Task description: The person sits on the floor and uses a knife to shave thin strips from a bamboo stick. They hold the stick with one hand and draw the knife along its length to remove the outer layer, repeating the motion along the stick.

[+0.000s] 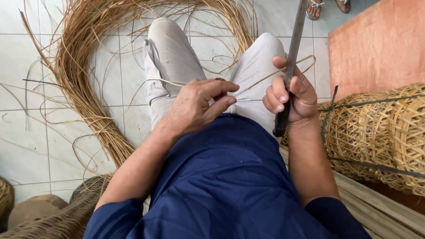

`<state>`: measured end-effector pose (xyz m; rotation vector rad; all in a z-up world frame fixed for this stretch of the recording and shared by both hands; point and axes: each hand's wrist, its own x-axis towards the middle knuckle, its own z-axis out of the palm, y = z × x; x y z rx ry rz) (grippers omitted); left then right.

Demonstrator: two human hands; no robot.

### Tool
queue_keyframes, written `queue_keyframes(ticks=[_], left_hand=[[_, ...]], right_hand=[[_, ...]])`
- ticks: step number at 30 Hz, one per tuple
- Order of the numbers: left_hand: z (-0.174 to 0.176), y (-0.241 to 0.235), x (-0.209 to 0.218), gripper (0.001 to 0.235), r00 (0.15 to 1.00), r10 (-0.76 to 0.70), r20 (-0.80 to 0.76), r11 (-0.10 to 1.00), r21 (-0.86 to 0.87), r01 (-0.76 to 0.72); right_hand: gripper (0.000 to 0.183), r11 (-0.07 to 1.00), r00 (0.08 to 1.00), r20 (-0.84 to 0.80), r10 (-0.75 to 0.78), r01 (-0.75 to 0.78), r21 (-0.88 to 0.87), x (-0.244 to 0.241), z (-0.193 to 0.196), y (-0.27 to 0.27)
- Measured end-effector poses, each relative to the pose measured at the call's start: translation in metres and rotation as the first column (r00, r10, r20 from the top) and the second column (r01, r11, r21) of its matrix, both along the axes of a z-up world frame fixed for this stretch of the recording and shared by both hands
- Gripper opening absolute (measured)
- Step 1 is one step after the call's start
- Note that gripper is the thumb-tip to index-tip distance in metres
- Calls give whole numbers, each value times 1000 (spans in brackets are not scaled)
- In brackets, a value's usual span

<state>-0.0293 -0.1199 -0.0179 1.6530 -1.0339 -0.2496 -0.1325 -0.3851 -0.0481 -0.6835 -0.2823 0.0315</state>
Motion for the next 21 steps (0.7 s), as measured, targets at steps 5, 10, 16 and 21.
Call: queue_keyframes(ticks=[5, 10, 16, 21], left_hand=[[10, -1, -11, 23, 991, 1, -137, 1000, 2, 0], [11, -5, -14, 14, 985, -3, -173, 1000, 25, 8], [3, 14, 6, 11, 975, 209, -77, 973, 118, -199], [24, 35, 7, 6, 968, 229, -99, 969, 120, -217]], right_hand=[[54, 1000, 1000, 2, 4, -4, 6, 3, -6, 12], [57, 996, 998, -47, -40, 35, -86, 0, 6, 27], [60, 813, 983, -169, 74, -157, -561, -35, 19, 35], [72, 683, 985, 18, -171, 132, -719, -33, 64, 28]])
